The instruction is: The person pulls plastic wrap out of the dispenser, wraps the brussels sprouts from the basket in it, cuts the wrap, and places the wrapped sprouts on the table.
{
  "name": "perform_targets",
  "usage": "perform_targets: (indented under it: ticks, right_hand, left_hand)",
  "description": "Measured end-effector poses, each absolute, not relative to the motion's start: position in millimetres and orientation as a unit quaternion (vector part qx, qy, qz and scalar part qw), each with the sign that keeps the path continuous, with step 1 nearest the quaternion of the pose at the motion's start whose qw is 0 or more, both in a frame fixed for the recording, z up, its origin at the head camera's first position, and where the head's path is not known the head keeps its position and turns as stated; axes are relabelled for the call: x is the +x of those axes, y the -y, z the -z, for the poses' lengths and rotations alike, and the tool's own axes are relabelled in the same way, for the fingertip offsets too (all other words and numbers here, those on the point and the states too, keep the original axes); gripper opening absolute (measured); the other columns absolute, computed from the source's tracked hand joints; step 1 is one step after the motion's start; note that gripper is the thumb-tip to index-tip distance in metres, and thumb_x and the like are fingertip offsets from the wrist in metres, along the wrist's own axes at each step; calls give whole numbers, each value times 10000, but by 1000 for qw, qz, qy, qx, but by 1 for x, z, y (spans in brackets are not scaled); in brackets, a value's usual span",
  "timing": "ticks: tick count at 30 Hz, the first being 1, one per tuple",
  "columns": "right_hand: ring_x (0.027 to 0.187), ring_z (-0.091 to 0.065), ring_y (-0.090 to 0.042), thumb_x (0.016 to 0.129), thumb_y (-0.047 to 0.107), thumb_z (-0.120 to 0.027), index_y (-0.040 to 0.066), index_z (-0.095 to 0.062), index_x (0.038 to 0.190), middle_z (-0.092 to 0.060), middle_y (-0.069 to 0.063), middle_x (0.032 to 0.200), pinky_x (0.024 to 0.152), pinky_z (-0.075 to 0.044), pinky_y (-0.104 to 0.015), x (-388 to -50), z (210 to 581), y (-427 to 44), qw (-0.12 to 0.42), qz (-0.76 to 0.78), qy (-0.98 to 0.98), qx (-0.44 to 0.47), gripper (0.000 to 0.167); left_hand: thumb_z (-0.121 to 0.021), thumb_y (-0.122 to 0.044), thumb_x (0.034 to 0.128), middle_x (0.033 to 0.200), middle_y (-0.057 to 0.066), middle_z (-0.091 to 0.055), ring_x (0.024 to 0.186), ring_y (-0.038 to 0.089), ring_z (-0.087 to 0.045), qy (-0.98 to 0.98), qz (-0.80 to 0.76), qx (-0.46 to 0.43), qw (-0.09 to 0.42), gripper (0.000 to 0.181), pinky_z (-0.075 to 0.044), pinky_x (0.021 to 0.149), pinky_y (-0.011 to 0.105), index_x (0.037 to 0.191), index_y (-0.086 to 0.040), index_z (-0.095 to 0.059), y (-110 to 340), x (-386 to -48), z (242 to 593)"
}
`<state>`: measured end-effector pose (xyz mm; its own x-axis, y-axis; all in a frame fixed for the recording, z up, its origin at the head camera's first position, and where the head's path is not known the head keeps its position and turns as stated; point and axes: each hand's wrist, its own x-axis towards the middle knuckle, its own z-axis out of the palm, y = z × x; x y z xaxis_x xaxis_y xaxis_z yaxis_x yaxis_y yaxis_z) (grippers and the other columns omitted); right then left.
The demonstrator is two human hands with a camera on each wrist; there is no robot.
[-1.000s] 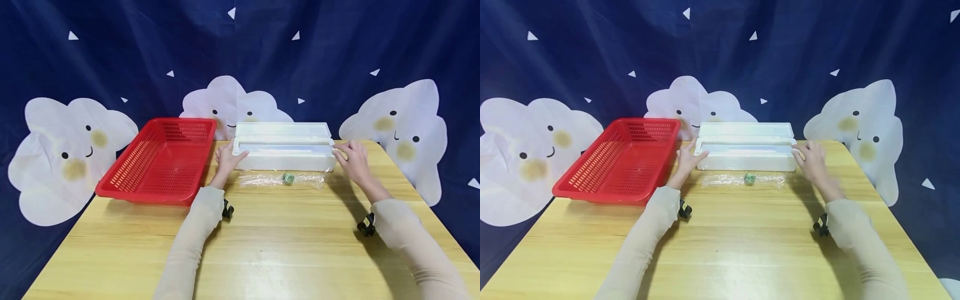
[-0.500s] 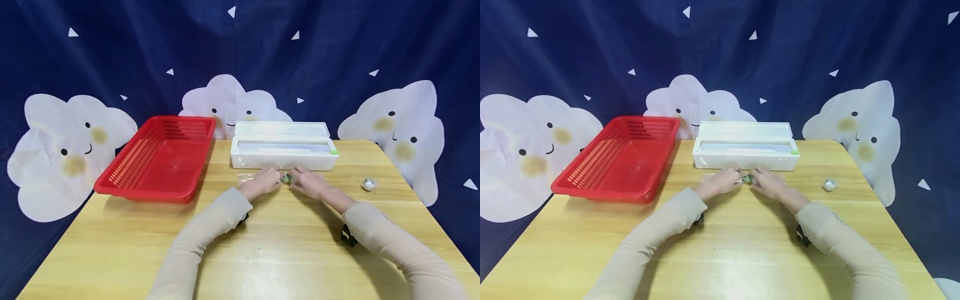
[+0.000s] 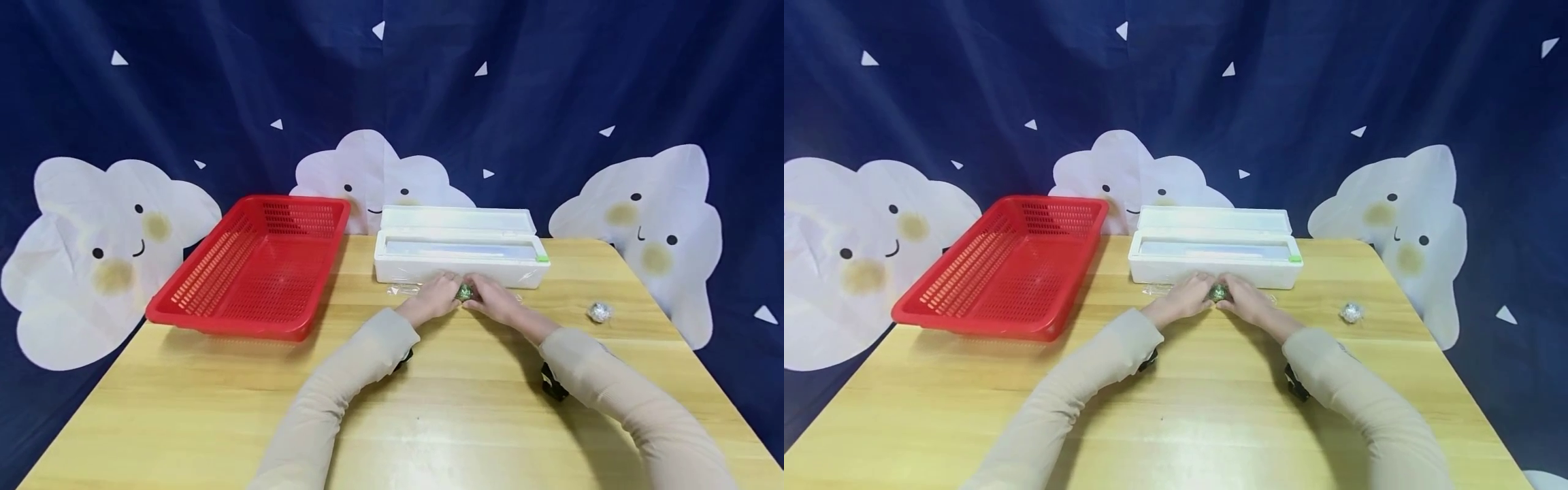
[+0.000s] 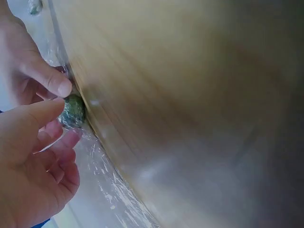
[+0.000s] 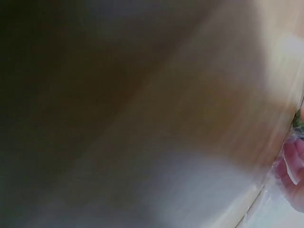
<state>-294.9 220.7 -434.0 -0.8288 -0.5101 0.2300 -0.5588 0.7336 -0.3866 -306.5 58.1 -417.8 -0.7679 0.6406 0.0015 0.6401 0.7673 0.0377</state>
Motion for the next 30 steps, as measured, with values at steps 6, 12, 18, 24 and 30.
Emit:
perform_targets:
  ticks: [6, 12, 18, 24, 30]
  right_hand:
    - [690, -471, -167, 813, 105, -670, -28, -505, 1046, -516, -55, 775, 620, -408, -321, -299, 437, -220, 50, -219, 929, 295, 315]
    - [812, -547, -257, 829, 76, -640, -65, -514, 1061, -582, -145, 909, 736, -459, -400, -300, 437, -220, 59, -217, 921, 318, 299]
    - [967, -550, -353, 840, 59, -619, -82, -505, 1080, -581, -223, 1046, 870, -428, -467, -300, 438, -223, 61, -239, 905, 345, 301]
    - [771, -487, -199, 861, 76, -600, -41, -516, 1077, -545, -87, 855, 711, -421, -376, -300, 436, -231, 18, -265, 899, 350, 260]
    - [781, -482, -176, 879, 58, -567, -40, -502, 1074, -540, -81, 869, 713, -420, -349, -297, 437, -234, -19, -274, 892, 359, 228]
  left_hand:
    - [-661, -302, 828, 1166, 58, -598, 1089, 204, -533, -945, -30, 327, 13, 491, -406, 943, 299, 1240, -69, -530, -60, -313, 422]
    - [-691, -293, 802, 948, 5, -647, 873, 139, -585, -935, -38, 351, 33, 306, -471, 754, 231, 1026, -91, -638, -54, -320, 416]
    - [-692, -316, 792, 862, -28, -616, 751, 97, -538, -925, -46, 371, 62, 290, -444, 651, 177, 977, -97, -645, -49, -318, 412]
    - [-673, -328, 813, 963, 13, -649, 811, 119, -583, -916, -23, 396, 62, 380, -478, 689, 206, 1099, -81, -627, -52, -312, 411]
    - [-668, -335, 815, 802, -11, -630, 690, 100, -557, -918, -32, 390, 67, 348, -460, 621, 186, 1044, -74, -642, -53, -307, 416]
